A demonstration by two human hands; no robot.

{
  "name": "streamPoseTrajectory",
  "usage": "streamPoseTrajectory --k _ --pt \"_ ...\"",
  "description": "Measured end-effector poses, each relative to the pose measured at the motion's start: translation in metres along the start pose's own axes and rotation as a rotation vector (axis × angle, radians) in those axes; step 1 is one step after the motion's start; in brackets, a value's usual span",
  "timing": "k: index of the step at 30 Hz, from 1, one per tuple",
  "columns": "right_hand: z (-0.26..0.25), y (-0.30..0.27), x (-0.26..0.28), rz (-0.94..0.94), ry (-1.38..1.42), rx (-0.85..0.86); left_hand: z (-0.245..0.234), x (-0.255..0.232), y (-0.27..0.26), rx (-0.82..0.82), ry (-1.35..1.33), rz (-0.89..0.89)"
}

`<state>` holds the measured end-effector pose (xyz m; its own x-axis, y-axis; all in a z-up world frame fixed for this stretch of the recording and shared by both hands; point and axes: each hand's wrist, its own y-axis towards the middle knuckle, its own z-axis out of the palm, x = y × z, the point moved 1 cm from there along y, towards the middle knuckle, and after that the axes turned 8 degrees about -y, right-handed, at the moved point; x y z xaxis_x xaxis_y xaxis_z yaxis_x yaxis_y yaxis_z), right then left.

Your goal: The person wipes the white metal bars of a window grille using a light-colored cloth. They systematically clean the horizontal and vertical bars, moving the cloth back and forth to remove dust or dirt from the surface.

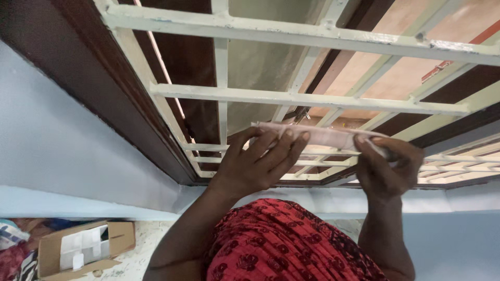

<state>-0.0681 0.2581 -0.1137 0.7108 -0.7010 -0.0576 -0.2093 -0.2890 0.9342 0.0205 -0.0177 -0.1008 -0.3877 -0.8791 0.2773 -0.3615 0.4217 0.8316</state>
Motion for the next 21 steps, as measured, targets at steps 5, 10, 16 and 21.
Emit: streamPoseTrajectory --k 5,10,16,21 --pt "-0.017 0.026 -0.008 -0.006 -0.076 -0.117 -0.007 -0.003 0.040 -0.085 0.028 0.048" --pt "0.001 0.024 -0.010 0.054 -0.051 -0.060 0.005 -0.004 0.054 -0.036 0.127 0.038" --pt "0.009 -0.013 -0.011 0.054 -0.023 0.098 0.023 -0.016 0.019 0.108 0.033 -0.018" --pt "0.013 -0.034 0.000 0.071 0.013 0.294 0.027 -0.022 -0.018 0.316 -0.066 -0.050"
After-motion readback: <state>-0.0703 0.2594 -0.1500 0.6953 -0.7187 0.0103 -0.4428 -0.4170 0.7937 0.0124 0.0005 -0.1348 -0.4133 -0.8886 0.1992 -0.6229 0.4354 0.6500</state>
